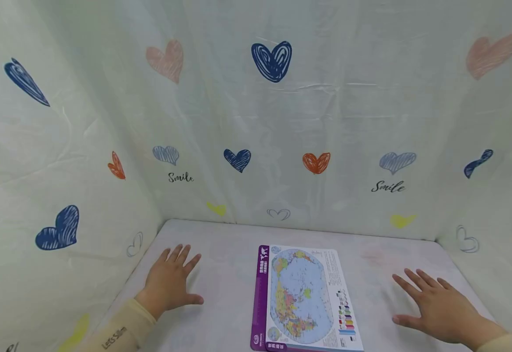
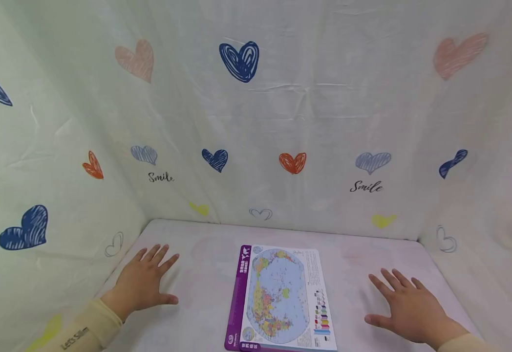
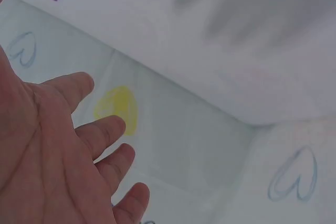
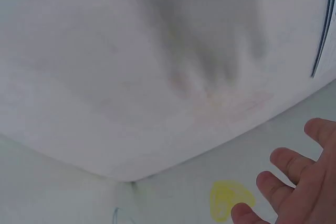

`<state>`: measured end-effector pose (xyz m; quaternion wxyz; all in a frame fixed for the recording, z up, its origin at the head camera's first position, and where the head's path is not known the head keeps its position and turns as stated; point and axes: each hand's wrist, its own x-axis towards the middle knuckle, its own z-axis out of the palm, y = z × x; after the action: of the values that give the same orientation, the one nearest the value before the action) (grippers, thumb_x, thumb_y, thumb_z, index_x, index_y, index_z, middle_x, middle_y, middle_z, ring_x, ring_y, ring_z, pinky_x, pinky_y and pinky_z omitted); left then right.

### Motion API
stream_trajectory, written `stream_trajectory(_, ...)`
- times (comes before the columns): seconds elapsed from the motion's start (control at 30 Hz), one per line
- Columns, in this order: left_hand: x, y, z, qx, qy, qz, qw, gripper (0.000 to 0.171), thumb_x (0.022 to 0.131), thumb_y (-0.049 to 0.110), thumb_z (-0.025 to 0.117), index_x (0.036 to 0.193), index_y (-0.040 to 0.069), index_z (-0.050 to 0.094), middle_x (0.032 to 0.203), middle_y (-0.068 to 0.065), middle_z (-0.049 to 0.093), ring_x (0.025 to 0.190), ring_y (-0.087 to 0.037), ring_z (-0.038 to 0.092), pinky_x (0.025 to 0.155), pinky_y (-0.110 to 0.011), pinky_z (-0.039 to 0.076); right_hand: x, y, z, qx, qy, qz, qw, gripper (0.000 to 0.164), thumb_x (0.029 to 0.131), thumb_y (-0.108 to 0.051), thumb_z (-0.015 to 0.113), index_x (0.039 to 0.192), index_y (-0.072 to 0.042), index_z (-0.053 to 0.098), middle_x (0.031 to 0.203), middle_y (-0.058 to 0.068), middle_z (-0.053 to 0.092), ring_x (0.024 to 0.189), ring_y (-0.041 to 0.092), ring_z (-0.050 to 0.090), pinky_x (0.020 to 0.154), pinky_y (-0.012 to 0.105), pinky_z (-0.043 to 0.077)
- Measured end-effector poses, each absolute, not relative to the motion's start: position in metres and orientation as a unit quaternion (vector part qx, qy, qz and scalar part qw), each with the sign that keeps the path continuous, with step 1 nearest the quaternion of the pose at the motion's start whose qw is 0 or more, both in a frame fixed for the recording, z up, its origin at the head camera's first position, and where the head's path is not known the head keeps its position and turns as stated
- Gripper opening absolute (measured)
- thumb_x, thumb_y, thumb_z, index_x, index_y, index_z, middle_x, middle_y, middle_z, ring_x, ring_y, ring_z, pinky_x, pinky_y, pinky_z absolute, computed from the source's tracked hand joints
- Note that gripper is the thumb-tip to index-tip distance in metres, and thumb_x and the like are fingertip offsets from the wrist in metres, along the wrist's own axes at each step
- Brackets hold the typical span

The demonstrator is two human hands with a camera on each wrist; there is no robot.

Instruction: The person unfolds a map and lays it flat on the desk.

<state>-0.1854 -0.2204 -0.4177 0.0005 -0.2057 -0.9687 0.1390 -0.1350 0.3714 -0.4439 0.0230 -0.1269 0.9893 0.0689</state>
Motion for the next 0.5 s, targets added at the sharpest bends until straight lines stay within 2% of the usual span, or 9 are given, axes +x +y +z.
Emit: stream_trajectory(0.5, -0.176, -0.146, -0.475, -0.219, -0.975, -0.014, -0.044, 0.105, 0.069, 0.085, 0.059, 0.149, 0.017, 0.049, 0.152, -0.018, 0.042, 0.14, -0.038, 0.037, 0.111, -0.056, 0.029, -0.138, 0.304, -0.465, -0.173, 0.983, -0.025, 0.059, 0.101, 0.076, -0.082, 0.055, 0.144, -0.009, 0.052, 0.141, 0.023, 0.052, 0.132, 0.048, 0.042, 0.1, 0.069, 0.033)
